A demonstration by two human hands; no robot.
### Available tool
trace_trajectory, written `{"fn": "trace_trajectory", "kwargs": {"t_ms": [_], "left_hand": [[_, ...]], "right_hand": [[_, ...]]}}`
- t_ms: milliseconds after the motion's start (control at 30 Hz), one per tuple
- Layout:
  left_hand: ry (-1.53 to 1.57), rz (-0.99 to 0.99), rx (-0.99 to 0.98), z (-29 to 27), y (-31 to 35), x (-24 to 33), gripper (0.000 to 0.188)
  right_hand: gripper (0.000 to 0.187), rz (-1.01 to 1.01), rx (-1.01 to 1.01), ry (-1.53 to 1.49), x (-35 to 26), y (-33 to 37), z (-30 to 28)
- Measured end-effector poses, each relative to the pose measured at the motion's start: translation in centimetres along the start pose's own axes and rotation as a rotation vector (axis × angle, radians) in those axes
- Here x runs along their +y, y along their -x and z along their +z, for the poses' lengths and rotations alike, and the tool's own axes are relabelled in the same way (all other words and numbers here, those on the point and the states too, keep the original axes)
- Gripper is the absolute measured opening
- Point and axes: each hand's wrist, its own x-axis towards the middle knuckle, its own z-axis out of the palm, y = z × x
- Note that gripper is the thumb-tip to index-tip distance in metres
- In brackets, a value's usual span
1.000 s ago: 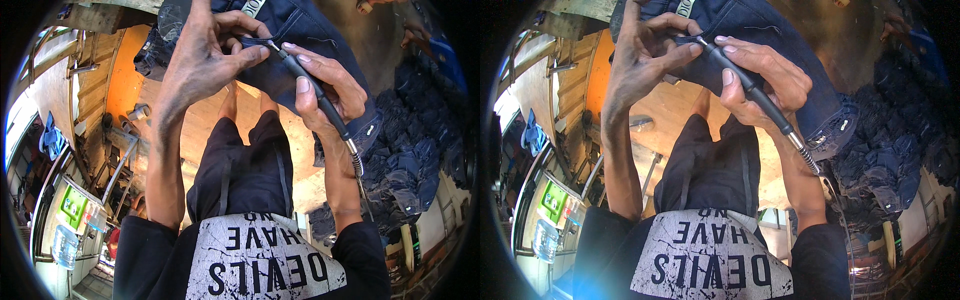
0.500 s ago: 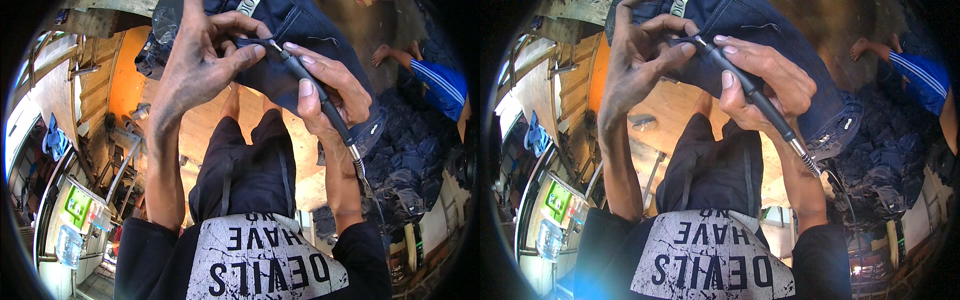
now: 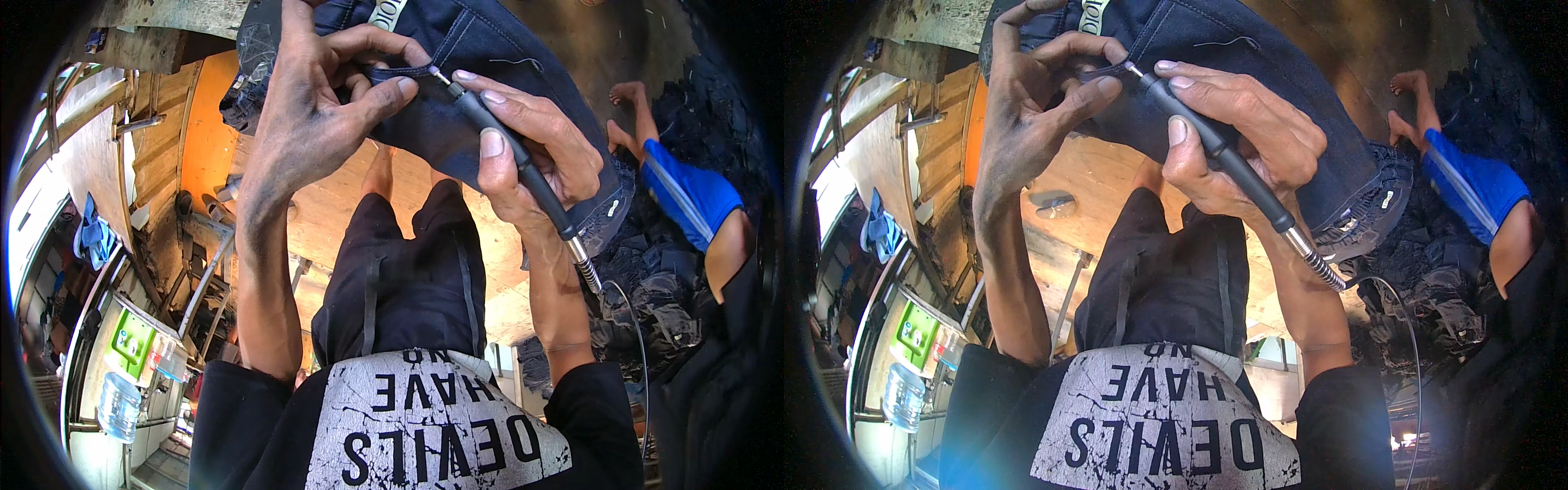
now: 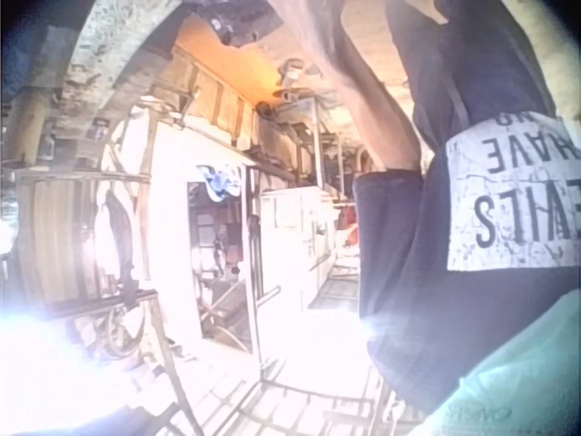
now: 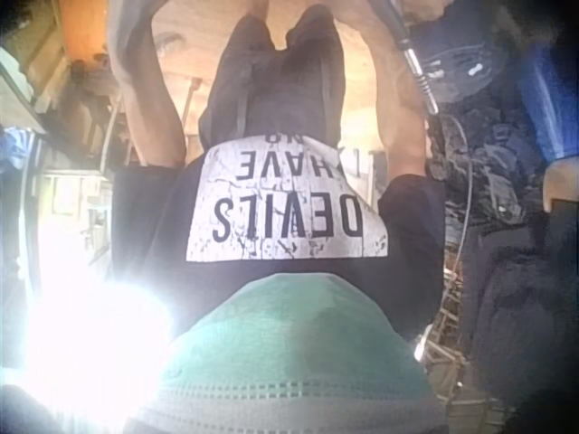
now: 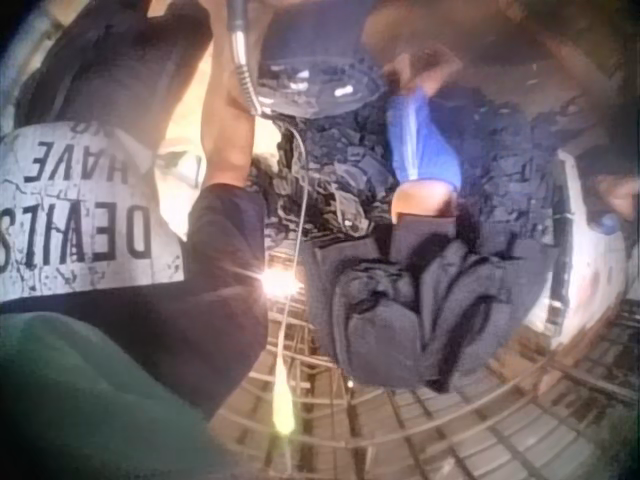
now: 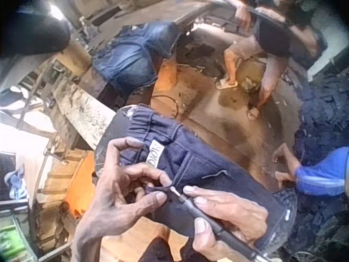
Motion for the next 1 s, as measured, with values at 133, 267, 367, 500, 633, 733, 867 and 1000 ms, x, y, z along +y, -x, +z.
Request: {"fn": "trace_trajectory", "kwargs": {"t_ms": [133, 267, 367, 500, 633, 733, 867, 1000], "left_hand": [[0.007, -0.011, -0.016, -0.1, 0.0, 0.0, 0.083], [0.013, -0.002, -0.017, -0.2, -0.1, -0.1, 0.082], [-0.024, 0.013, -0.023, -0.2, -0.1, -0.2, 0.081], [-0.004, 0.016, -0.005, -0.2, -0.1, -0.3, 0.078], [0.016, 0.003, -0.001, -0.2, -0.3, -0.4, 0.077], [0.036, -0.001, 0.016, 0.0, -0.2, -0.5, 0.076], [0.058, -0.003, 0.021, -0.1, -0.2, -0.5, 0.076], [0.063, 0.017, 0.009, -0.2, -0.2, -0.8, 0.077]], "right_hand": [[0.024, 0.026, -0.008, 0.001, 0.0, 0.0, -0.2], [0.024, 0.027, 0.000, -0.013, 0.0, -0.1, -0.1], [0.027, -0.011, 0.087, 0.006, 0.3, -0.1, 0.5], [0.028, -0.037, 0.156, 0.019, 0.8, -0.3, 1.2], [0.028, -0.018, 0.137, 0.017, 0.5, -0.3, 0.8], [0.025, -0.009, 0.034, -0.006, 0.2, -0.2, 0.1], [0.025, -0.017, 0.082, -0.049, 0.5, 0.0, 0.1], [0.024, -0.014, 0.086, -0.066, 0.6, 0.0, 0.4]]}}
